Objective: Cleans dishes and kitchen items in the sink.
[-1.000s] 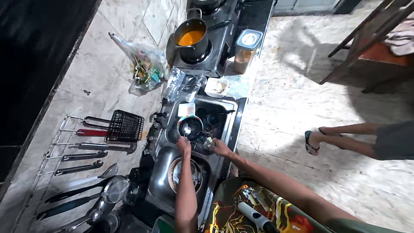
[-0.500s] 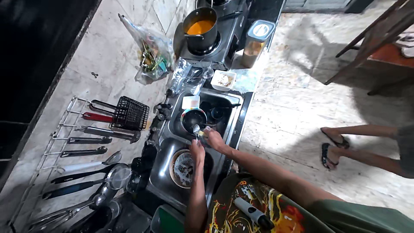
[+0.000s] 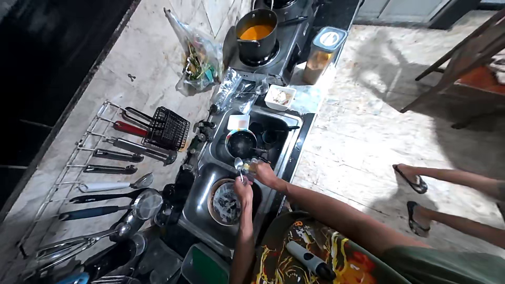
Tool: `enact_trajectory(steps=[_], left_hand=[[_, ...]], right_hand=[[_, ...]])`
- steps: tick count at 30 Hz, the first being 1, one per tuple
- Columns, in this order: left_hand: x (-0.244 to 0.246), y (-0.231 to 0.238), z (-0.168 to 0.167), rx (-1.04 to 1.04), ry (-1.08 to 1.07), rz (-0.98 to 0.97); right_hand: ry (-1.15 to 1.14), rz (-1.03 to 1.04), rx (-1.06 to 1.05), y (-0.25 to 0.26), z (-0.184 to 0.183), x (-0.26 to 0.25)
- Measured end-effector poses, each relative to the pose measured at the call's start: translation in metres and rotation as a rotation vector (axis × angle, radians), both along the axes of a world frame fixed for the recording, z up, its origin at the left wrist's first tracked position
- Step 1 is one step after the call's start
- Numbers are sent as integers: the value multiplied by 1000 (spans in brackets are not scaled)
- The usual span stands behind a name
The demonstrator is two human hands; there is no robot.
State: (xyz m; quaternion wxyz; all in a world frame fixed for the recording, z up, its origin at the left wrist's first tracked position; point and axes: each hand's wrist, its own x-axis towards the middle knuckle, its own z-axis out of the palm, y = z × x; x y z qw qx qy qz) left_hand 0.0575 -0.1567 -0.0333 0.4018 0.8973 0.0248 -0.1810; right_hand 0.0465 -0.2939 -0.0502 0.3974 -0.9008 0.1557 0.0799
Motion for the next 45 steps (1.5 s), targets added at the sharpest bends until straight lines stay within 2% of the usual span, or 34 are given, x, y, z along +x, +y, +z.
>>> enact_trajectory(steps=[2,4,6,9,11,14,19,24,28,35,39,40,43,45], left_hand=[[-6,8,-3,-42,-2,10],[-10,14,-5,-84,6,34],[-11,18,-5,-118,18,38],[-11,20,-7,-193,88,13],[-12,23,-7,-248,129,0],[-18,25,-5,-265,129,2],[-20,24,-5,-263,110,23],[-24,25,-5,-282,113,39],[-21,31,-7,-302,140,99],[-30,52,-7,-246,86,114],[-28,62,-17,-120,79,68],[-27,63,-17,-93,79,54],[-29,59,-9,-7,84,-22],[-34,53,-8,20,70,-50]], right_hand=[[-4,-113,15,-6,-5,2],[-32,-290,148,-7,-17,6],[23,-366,358,-2,-27,4],[72,-347,800,14,-35,-7],[46,-398,949,18,-32,-7],[-51,-460,868,15,-32,-4],[100,-429,923,21,-26,-10],[36,-502,824,26,-33,-5],[162,-381,815,33,-23,-10],[32,-228,358,28,-13,13],[-97,-302,107,37,-3,0],[-92,-241,60,39,0,-5],[-20,137,-56,48,5,-16],[-16,144,-115,51,5,-15]])
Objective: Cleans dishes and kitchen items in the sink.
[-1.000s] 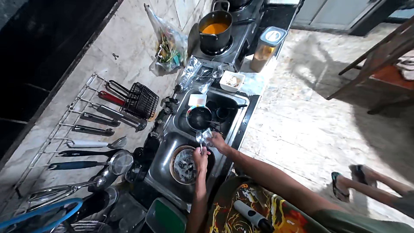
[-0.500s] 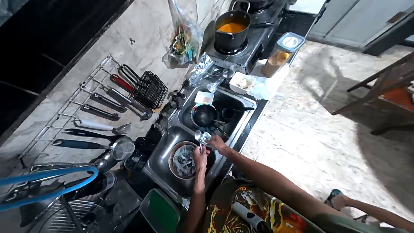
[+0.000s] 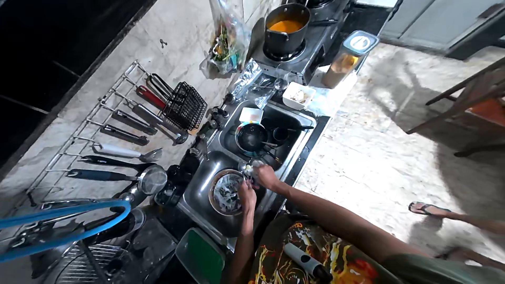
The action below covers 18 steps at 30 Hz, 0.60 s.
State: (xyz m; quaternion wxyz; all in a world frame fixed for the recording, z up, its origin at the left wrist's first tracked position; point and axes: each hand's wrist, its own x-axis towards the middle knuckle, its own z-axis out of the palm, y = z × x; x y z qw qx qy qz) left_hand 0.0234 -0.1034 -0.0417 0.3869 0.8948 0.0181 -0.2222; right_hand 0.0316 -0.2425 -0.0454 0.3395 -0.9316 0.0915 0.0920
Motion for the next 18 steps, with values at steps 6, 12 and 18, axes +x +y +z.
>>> enact_trajectory(steps=[6,12,18], left_hand=[[-2,-3,-5,-49,38,-31],[-1,-3,-9,-63,109,-60],[-2,-2,-5,37,133,-141]], right_hand=[[27,42,-17,-4,0,-3],[-10,-5,-74,-5,-8,-7],[-39,35,6,-12,-5,-12]])
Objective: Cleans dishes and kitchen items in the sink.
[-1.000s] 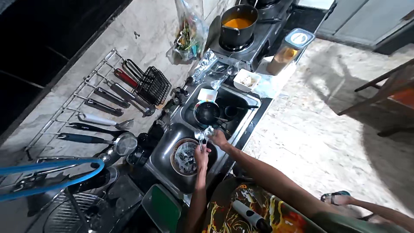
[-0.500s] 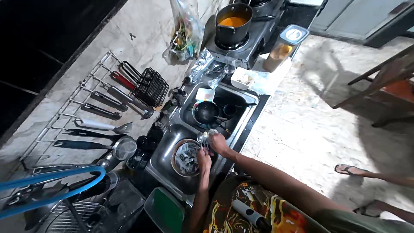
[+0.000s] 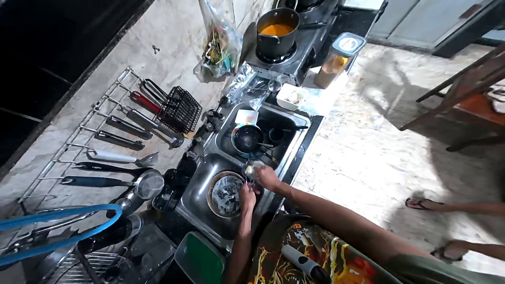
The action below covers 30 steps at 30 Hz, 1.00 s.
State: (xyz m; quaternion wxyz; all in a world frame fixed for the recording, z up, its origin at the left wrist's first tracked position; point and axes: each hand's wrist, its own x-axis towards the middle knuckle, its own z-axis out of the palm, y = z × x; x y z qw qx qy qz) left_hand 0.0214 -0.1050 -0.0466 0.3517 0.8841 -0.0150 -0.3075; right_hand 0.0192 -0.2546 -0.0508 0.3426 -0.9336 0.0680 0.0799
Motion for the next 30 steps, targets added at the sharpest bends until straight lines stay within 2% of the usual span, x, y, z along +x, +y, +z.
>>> enact_trajectory(steps=[2,5,9,13,16,18,21,25,27,28,30], left_hand=[[-5,-5,7,60,-13,-48],[-9,-5,9,92,-17,-72],[-9,-1,9,98,-41,-56],[-9,0,7,120,-57,-85],[-4,1,12,98,-58,-100],[-5,6,8,81,-54,-111],[-4,15,9,50,-55,-119],[5,30,6,-109,2,-191],[12,39,6,-171,60,-255],[14,41,7,-168,82,-288],[15,42,7,-137,92,-344]], right_hand=[[-49,71,-18,2,-1,-2],[-56,-52,-43,-1,-4,4],[-73,90,-37,0,-4,-4],[-92,-22,-54,-5,-7,2],[-172,131,-52,-3,-9,-4],[-132,81,-44,-12,-6,0],[15,-155,168,-34,-3,22],[215,83,616,-58,-9,29],[290,62,884,-62,-2,23],[318,33,967,-62,2,20],[332,108,967,-59,0,16]])
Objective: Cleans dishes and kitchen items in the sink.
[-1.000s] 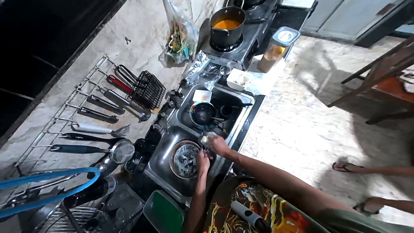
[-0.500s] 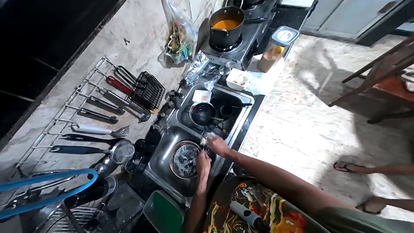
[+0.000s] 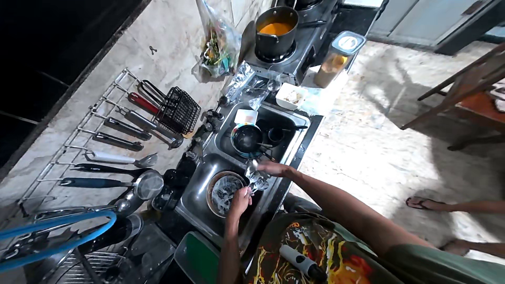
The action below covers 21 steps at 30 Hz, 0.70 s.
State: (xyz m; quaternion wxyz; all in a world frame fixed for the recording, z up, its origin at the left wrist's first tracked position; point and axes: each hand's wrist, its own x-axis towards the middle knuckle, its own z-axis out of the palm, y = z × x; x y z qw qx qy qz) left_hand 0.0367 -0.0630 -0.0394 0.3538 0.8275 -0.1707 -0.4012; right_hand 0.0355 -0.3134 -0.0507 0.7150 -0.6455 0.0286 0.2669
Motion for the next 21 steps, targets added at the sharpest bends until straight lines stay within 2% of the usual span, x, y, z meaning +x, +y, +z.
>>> enact_trajectory(steps=[2,4,7,9,11,14,16,18,21], left_hand=[[2,-2,0,21,-31,-39],[2,-3,1,43,-46,-51],[4,-2,2,87,-88,-29],[8,0,4,144,-123,-33],[13,3,6,169,-148,-88],[12,6,9,162,-123,-200],[7,4,9,130,-117,-152],[5,2,6,96,-122,-27],[1,-3,0,34,-106,114]], right_hand=[[-82,164,-123,8,-4,2],[-111,233,-239,13,-1,3],[-282,91,-424,15,-7,11],[-308,6,-514,18,-8,12],[-315,81,-466,15,-9,15],[-294,342,-374,15,-8,14],[-341,244,-486,16,-2,14],[-328,-23,-576,19,3,13],[-162,-215,-426,23,-10,11]])
